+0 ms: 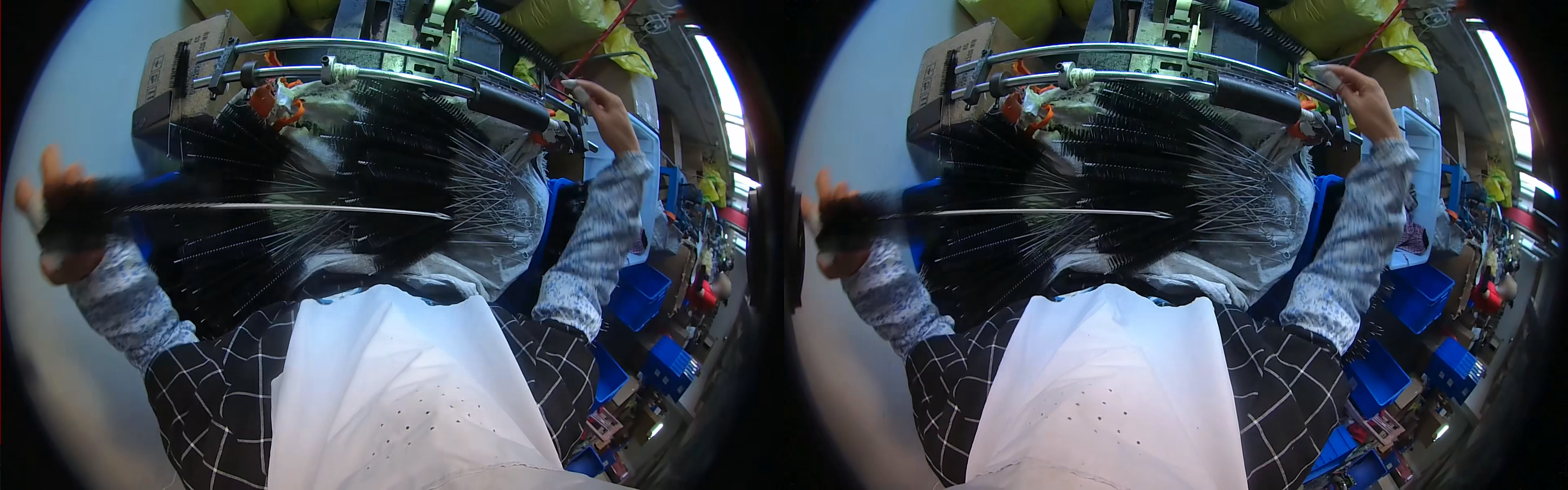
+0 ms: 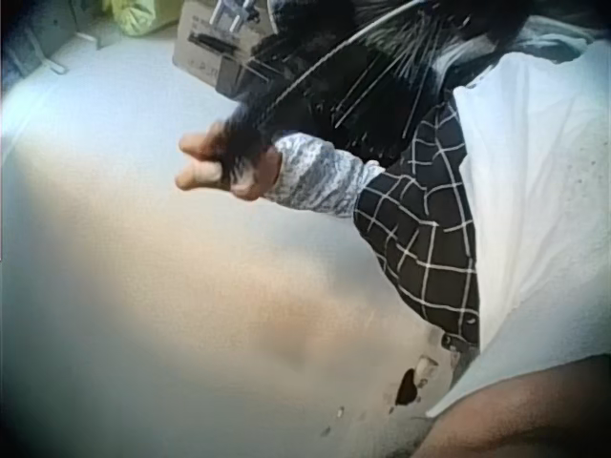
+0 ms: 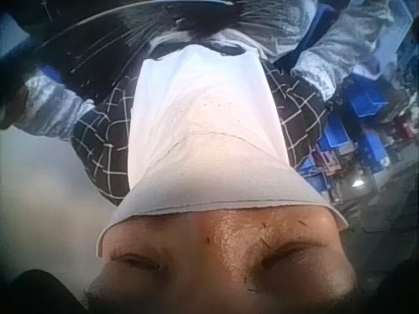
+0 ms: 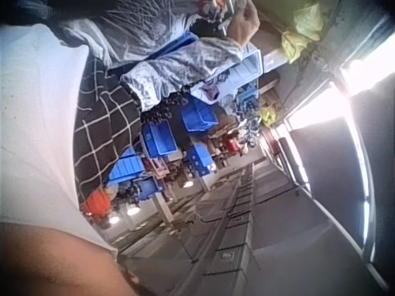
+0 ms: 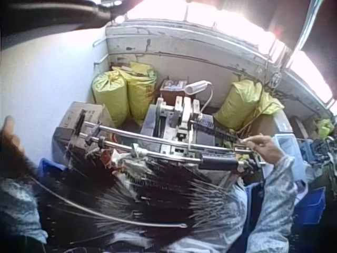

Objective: Using a machine to spin bristles into wire cores to create industrial brushes, then organizing finished brushes into bins.

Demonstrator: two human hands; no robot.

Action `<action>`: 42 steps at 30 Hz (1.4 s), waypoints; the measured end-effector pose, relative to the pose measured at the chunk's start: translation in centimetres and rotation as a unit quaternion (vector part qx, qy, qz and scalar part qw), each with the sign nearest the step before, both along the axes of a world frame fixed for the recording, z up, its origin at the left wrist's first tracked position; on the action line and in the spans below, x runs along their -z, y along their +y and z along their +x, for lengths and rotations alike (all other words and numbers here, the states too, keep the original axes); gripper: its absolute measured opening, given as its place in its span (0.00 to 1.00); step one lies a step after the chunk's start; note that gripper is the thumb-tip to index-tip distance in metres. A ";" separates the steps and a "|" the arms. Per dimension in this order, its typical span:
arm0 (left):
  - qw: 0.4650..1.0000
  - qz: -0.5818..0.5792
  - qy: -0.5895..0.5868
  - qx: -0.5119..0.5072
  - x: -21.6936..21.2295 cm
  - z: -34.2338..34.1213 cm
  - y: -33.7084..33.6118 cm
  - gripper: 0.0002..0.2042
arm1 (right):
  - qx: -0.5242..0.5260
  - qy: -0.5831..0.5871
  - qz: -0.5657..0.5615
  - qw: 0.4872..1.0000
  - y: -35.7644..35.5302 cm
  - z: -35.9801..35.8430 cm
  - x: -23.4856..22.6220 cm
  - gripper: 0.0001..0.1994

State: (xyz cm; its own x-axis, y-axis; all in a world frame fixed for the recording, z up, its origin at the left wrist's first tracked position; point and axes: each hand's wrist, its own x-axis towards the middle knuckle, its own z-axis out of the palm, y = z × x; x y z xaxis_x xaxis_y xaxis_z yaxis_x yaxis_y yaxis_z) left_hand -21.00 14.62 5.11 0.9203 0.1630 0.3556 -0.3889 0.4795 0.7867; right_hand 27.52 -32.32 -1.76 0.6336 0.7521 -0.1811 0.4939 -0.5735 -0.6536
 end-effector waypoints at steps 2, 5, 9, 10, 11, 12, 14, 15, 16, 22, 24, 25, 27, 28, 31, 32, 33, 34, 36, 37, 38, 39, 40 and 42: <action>0.996 0.077 0.046 -0.023 0.7 7.1 -6.5 0.20 | -0.067 0.118 0.042 0.990 1.5 -5.1 -2.4 0.18; 0.959 0.267 0.060 -0.077 2.5 14.8 -13.8 0.18 | -0.238 0.112 0.011 0.965 6.0 -11.3 -4.3 0.23; 0.972 0.235 0.022 -0.010 4.4 16.1 -16.4 0.21 | -0.243 0.166 0.110 0.949 12.2 -19.7 -4.2 0.23; 0.972 0.230 0.051 -0.013 4.1 15.4 -16.4 0.23 | -0.253 0.175 0.124 0.943 12.5 -20.0 -3.8 0.21; 0.954 0.285 0.097 -0.012 3.4 14.9 -15.7 0.24 | -0.234 0.120 0.173 0.949 12.2 -19.5 -3.0 0.19; 0.929 0.341 0.144 -0.014 2.7 14.1 -14.5 0.26 | -0.216 0.065 0.223 0.948 12.1 -18.7 -1.9 0.18; 0.797 0.554 0.241 -0.013 2.9 11.9 -10.7 0.26 | -0.109 -0.220 0.123 0.962 11.1 -14.2 -0.4 0.14; 0.727 0.601 0.333 -0.013 3.2 10.8 -9.2 0.23 | -0.025 -0.358 0.096 0.928 10.0 -10.8 2.1 0.12; 0.684 0.646 0.336 -0.037 3.8 9.7 -8.0 0.21 | 0.012 -0.422 0.022 0.906 9.2 -8.0 3.6 0.12; 0.654 0.665 0.348 -0.099 9.3 6.6 -5.3 0.18 | 0.081 -0.393 -0.076 0.913 9.8 -4.5 7.5 0.14; 0.687 0.592 0.415 -0.072 9.6 6.4 -5.1 0.17 | 0.074 -0.389 -0.074 0.915 10.2 -4.3 7.6 0.14; 0.682 0.598 0.415 -0.064 9.7 6.5 -5.2 0.17 | 0.066 -0.400 -0.065 0.912 10.2 -4.0 8.0 0.13; 0.688 0.596 0.410 -0.065 9.5 6.9 -5.4 0.17 | 0.060 -0.404 -0.056 0.911 10.0 -3.8 8.1 0.13; 0.692 0.594 0.404 -0.067 9.5 7.1 -5.4 0.17 | 0.054 -0.407 -0.045 0.911 9.9 -3.8 8.1 0.13; 0.703 0.572 0.421 -0.036 9.3 7.1 -5.4 0.16 | 0.039 -0.407 -0.039 0.912 10.6 -4.1 7.7 0.13; 0.704 0.572 0.419 -0.036 9.2 7.2 -5.5 0.16 | 0.040 -0.408 -0.039 0.911 10.4 -4.0 7.7 0.13; 0.738 0.514 0.436 -0.018 8.9 7.3 -5.5 0.15 | 0.038 -0.410 -0.050 0.910 10.3 -3.7 7.8 0.14; 0.768 0.454 0.452 -0.001 8.5 7.3 -5.5 0.15 | 0.035 -0.413 -0.061 0.908 10.3 -3.5 7.9 0.14; 0.813 0.406 0.417 -0.004 7.2 7.0 -5.6 0.14 | 0.034 -0.410 -0.086 0.907 10.5 -2.9 8.2 0.15; 0.819 0.389 0.422 -0.013 6.3 6.9 -5.8 0.14 | 0.033 -0.408 -0.110 0.906 10.7 -2.4 8.4 0.16; 0.833 0.401 0.379 -0.047 6.0 6.8 -5.8 0.13 | 0.033 -0.408 -0.112 0.905 10.9 -1.9 8.7 0.16; 0.848 0.385 0.358 -0.069 5.1 7.0 -5.5 0.13 | 0.024 -0.418 -0.119 0.900 10.8 -1.1 9.1 0.17; 0.862 0.368 0.336 -0.089 4.1 7.2 -5.3 0.12 | 0.016 -0.428 -0.127 0.895 10.6 -0.3 9.4 0.19; 0.849 0.383 0.296 -0.212 2.4 7.0 -6.0 0.11 | -0.003 -0.428 -0.111 0.897 10.7 0.3 10.1 0.19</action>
State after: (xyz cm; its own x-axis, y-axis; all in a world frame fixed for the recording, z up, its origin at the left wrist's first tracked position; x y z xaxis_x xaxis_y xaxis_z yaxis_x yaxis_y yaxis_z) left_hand -14.03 8.61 2.67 0.8913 0.4535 0.0027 0.1727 -0.3450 0.9226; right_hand 27.80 -21.61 -11.82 0.6081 0.7612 0.2252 0.7635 -0.6385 0.0966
